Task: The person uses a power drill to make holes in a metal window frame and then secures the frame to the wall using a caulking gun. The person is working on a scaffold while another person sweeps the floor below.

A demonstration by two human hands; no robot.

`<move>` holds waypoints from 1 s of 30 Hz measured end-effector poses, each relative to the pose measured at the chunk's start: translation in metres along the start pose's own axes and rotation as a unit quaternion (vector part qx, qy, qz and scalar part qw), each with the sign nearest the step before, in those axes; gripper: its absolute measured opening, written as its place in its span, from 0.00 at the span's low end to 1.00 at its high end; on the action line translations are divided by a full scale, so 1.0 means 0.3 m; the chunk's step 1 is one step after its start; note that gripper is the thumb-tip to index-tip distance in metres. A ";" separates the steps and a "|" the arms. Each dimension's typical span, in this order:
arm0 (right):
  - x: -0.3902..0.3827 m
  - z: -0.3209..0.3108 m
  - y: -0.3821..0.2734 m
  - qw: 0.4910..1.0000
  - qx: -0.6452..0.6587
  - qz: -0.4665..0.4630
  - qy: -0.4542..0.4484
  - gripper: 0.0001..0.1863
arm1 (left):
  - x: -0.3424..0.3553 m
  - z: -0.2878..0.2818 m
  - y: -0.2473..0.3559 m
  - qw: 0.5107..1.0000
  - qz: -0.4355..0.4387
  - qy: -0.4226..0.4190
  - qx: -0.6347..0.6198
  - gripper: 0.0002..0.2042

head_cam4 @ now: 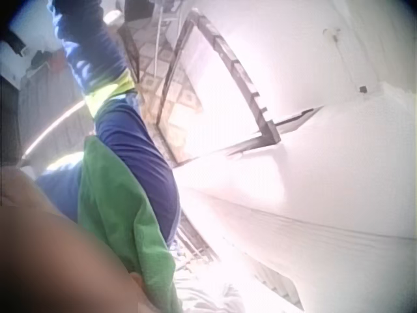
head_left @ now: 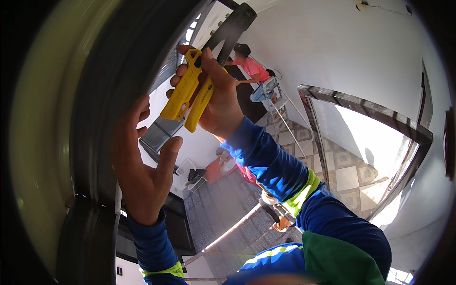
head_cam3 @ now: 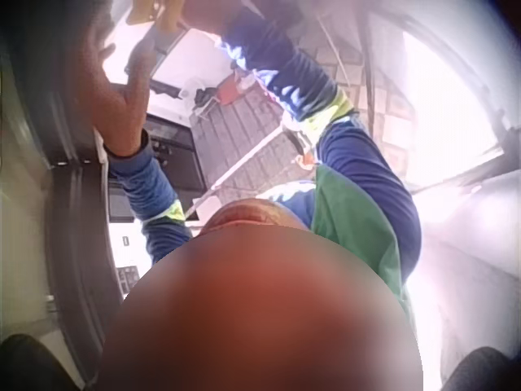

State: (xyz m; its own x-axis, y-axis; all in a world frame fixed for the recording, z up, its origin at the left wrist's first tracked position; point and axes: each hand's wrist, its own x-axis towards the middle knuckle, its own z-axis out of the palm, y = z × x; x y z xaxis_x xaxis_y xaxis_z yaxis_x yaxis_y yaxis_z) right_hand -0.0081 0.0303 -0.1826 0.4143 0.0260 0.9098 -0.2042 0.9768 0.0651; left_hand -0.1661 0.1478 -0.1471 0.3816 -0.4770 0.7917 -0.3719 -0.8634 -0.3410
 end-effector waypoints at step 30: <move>-0.204 -0.093 -0.227 0.990 -0.079 0.074 0.095 0.27 | 0.228 0.132 0.009 0.995 0.021 -0.057 0.073 0.16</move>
State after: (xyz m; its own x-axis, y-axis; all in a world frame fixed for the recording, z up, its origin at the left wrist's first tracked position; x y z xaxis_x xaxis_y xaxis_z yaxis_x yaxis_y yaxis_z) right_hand 0.0052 -0.0319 -0.2543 0.5520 0.1954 0.8107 -0.1405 0.9801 -0.1405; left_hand -0.1077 0.1063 -0.1140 0.4650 -0.5220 0.7151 -0.2659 -0.8527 -0.4496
